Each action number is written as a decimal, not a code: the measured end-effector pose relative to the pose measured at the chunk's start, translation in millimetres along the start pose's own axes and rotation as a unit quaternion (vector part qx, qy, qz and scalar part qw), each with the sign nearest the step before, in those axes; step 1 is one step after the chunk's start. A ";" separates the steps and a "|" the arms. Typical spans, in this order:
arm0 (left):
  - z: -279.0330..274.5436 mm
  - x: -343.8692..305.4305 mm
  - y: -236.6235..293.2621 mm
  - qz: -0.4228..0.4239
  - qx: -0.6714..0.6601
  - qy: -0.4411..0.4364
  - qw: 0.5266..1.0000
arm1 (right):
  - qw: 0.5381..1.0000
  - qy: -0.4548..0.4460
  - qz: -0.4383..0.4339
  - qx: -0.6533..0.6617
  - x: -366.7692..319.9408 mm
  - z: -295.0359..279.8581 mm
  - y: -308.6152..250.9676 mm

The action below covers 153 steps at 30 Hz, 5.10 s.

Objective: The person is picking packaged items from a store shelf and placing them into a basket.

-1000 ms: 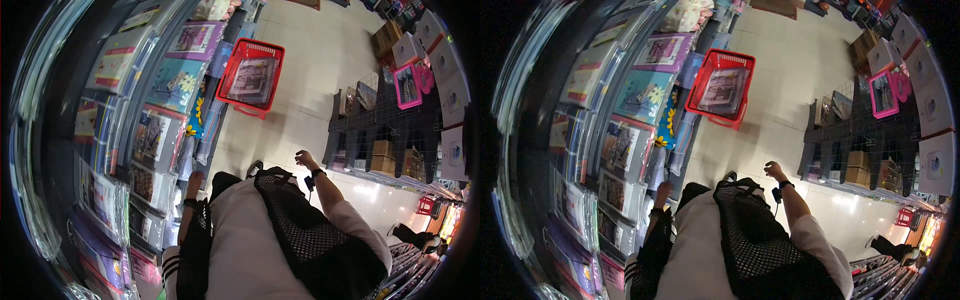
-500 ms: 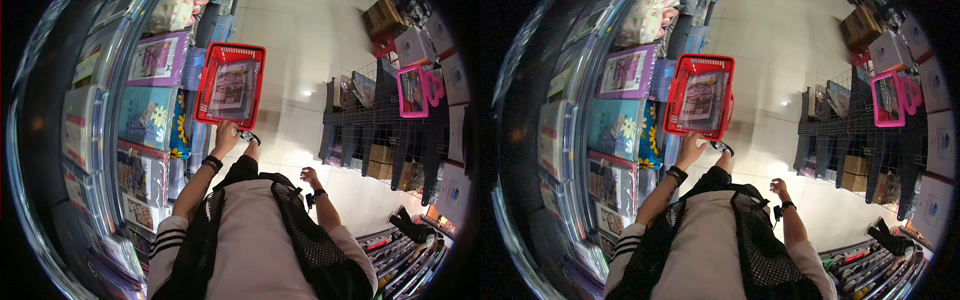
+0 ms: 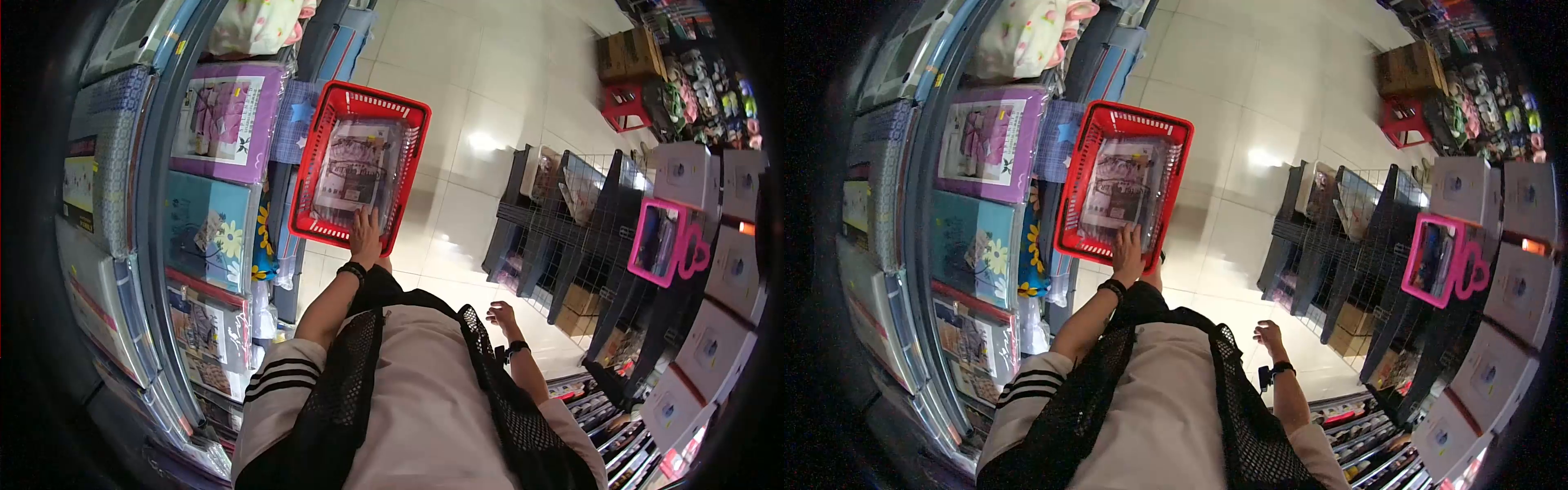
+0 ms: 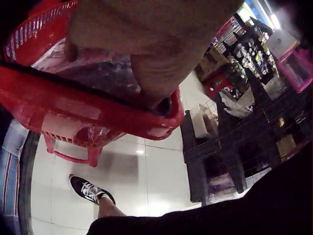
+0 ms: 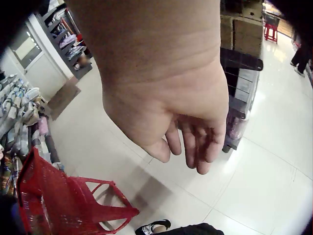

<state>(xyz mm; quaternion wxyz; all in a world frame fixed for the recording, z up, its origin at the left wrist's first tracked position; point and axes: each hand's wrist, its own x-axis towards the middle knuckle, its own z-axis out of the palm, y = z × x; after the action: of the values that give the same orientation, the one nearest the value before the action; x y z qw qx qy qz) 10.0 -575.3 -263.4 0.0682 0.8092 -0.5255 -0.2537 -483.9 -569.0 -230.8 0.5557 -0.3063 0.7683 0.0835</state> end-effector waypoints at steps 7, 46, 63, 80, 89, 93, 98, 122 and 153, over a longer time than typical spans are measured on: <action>-8.5 21.3 -14.5 0.065 -0.027 -0.009 0.998 | 0.992 -0.058 -0.111 -0.024 23.2 -1.6 -93.3; -196.0 3.5 81.9 -0.038 -0.245 0.323 0.913 | 0.777 -0.548 -0.301 -0.070 55.1 278.1 -453.0; -192.8 -156.6 125.3 -0.275 -0.129 0.441 0.844 | 0.369 -0.403 -0.655 -0.522 -189.9 170.7 -523.7; -81.0 -341.6 193.7 -0.444 -0.159 0.413 0.779 | -0.134 -0.351 -0.719 -0.584 -343.2 220.1 -264.8; 4.0 -536.4 205.4 -0.618 -0.250 0.536 0.518 | -0.006 -0.521 -0.723 -0.453 -382.1 247.7 -74.6; 32.8 -593.0 211.0 -0.639 -0.268 0.598 0.402 | 0.028 -0.479 -0.625 -0.616 -304.1 297.2 -32.4; 30.5 -648.0 217.8 -0.364 -0.507 0.754 0.203 | 0.160 -0.568 -0.406 -0.698 -283.6 325.4 10.2; 27.3 -652.1 125.4 -0.221 -0.764 0.559 0.234 | 0.289 -0.675 -0.301 -0.608 -378.0 380.5 -70.0; -87.2 -719.2 -218.8 -0.247 -0.568 0.658 0.428 | 0.436 -0.597 -0.591 -0.323 -469.1 626.5 -51.4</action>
<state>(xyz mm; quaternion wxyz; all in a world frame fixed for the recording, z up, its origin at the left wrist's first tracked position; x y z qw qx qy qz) 1.1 143.5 -26.9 0.7720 0.6046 0.1639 0.1079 139.3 -139.1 -26.0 0.6509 -0.7176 -0.2050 0.1390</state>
